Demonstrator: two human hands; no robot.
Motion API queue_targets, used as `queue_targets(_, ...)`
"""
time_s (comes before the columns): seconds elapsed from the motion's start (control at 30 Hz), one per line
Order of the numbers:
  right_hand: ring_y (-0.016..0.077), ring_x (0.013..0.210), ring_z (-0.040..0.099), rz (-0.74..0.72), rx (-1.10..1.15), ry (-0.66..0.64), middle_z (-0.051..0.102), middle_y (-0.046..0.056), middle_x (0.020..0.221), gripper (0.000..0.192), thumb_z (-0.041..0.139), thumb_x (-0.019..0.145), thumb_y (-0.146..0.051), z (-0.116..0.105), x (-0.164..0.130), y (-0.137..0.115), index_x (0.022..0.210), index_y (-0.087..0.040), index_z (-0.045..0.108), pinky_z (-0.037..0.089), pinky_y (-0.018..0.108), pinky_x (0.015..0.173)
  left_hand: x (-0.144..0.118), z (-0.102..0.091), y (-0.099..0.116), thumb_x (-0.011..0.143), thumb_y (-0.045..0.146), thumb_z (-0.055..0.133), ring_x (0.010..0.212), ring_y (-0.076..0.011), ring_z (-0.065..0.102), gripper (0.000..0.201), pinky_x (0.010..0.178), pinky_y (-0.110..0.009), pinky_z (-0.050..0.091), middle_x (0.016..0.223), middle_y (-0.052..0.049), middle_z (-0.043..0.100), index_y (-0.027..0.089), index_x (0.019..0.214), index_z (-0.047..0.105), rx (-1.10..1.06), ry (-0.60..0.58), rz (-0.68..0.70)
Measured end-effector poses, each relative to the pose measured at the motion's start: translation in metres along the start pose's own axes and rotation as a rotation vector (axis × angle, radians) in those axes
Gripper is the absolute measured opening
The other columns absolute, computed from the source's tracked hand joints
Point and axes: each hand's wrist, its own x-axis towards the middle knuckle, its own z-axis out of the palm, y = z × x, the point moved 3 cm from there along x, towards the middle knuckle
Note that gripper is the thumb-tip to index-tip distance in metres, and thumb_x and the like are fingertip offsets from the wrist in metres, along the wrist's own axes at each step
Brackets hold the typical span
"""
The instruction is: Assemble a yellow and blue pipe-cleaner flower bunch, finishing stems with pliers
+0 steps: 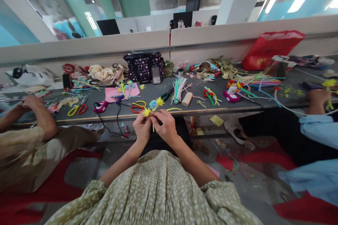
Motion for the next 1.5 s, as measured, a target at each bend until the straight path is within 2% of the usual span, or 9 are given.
queue_targets(0.13,0.0197,0.084,0.062,-0.013,0.011,-0.011,0.067,0.005,0.089,0.016,0.056,0.090,-0.023,0.000,0.002,-0.001,0.101,-0.023,0.068,0.052,0.033,0.079,0.002,0.001,-0.004,0.074,0.025,0.071,0.068,-0.0114,0.053,0.008,0.066,-0.022,0.044,0.074,0.001,0.060,0.017,0.072,0.068,-0.113,0.012,-0.124)
queue_targets(0.33,0.0180,0.075,0.061,-0.008,0.058,0.064,0.069,0.004,0.084,0.010,0.058,0.089,-0.022,-0.004,-0.006,0.005,0.092,-0.023,0.067,0.050,0.031,0.068,0.010,0.002,-0.003,0.066,0.025,0.079,0.059,-0.0072,0.056,0.016,0.062,-0.019,0.046,0.068,0.002,0.064,0.016,0.073,0.068,-0.486,0.040,-0.499)
queue_targets(0.5,0.0186,0.074,0.062,0.180,0.177,0.089,0.070,0.004,0.083,0.012,0.060,0.088,-0.029,-0.001,-0.009,0.020,0.089,-0.022,0.070,0.050,0.031,0.066,0.011,0.001,0.008,0.062,0.021,0.082,0.059,-0.0067,0.061,0.019,0.061,-0.018,0.049,0.071,0.001,0.068,0.015,0.073,0.068,-0.616,0.014,-0.660)
queue_targets(0.67,0.0154,0.065,0.062,0.413,0.508,0.124,0.070,0.002,0.084,0.018,0.069,0.080,-0.034,0.007,-0.002,0.027,0.093,-0.021,0.068,0.051,0.027,0.060,0.007,0.001,0.012,0.063,0.021,0.082,0.057,-0.0077,0.062,0.018,0.061,-0.019,0.052,0.070,0.000,0.069,0.014,0.074,0.069,-0.658,-0.039,-0.695)
queue_targets(0.8,0.0157,0.067,0.064,0.439,0.582,0.114,0.070,0.002,0.081,0.015,0.073,0.077,-0.032,0.012,0.003,0.025,0.085,-0.020,0.069,0.053,0.027,0.062,0.006,0.002,0.008,0.062,0.021,0.083,0.063,-0.0097,0.065,0.019,0.066,-0.021,0.054,0.073,-0.001,0.070,0.013,0.074,0.070,-0.707,-0.072,-0.717)
queue_targets(0.97,0.0165,0.070,0.065,0.446,0.598,0.114,0.069,0.002,0.079,0.014,0.072,0.077,-0.032,0.019,0.001,0.028,0.082,-0.019,0.069,0.054,0.028,0.067,0.004,0.003,-0.002,0.058,0.016,0.084,0.068,-0.0105,0.066,0.021,0.072,-0.023,0.054,0.077,-0.002,0.072,0.012,0.075,0.071,-0.795,-0.052,-0.799)
queue_targets(1.13,0.0168,0.071,0.064,0.506,0.624,0.094,0.069,0.002,0.078,0.017,0.070,0.078,-0.035,0.026,-0.005,0.037,0.084,-0.019,0.070,0.053,0.030,0.070,0.001,0.005,-0.011,0.057,0.016,0.085,0.070,-0.0109,0.066,0.022,0.073,-0.023,0.053,0.078,-0.003,0.072,0.012,0.074,0.072,-0.816,-0.027,-0.814)
queue_targets(1.37,0.0094,0.051,0.051,0.645,0.773,0.107,0.063,-0.004,0.064,0.017,0.072,0.075,-0.034,0.038,-0.007,0.039,0.077,-0.018,0.066,0.044,0.022,0.052,0.001,0.009,-0.012,0.053,0.020,0.087,0.053,-0.0078,0.056,0.024,0.053,-0.020,0.045,0.062,0.000,0.065,0.011,0.068,0.070,-0.782,-0.024,-0.771)
queue_targets(1.5,0.0062,0.043,0.041,0.792,0.956,0.107,0.051,-0.007,0.054,0.018,0.073,0.071,-0.030,0.045,-0.009,0.041,0.070,-0.018,0.060,0.033,0.018,0.041,-0.001,0.009,-0.019,0.052,0.022,0.088,0.054,-0.0090,0.058,0.026,0.054,-0.021,0.045,0.061,0.000,0.066,0.011,0.067,0.069,-0.769,-0.025,-0.760)
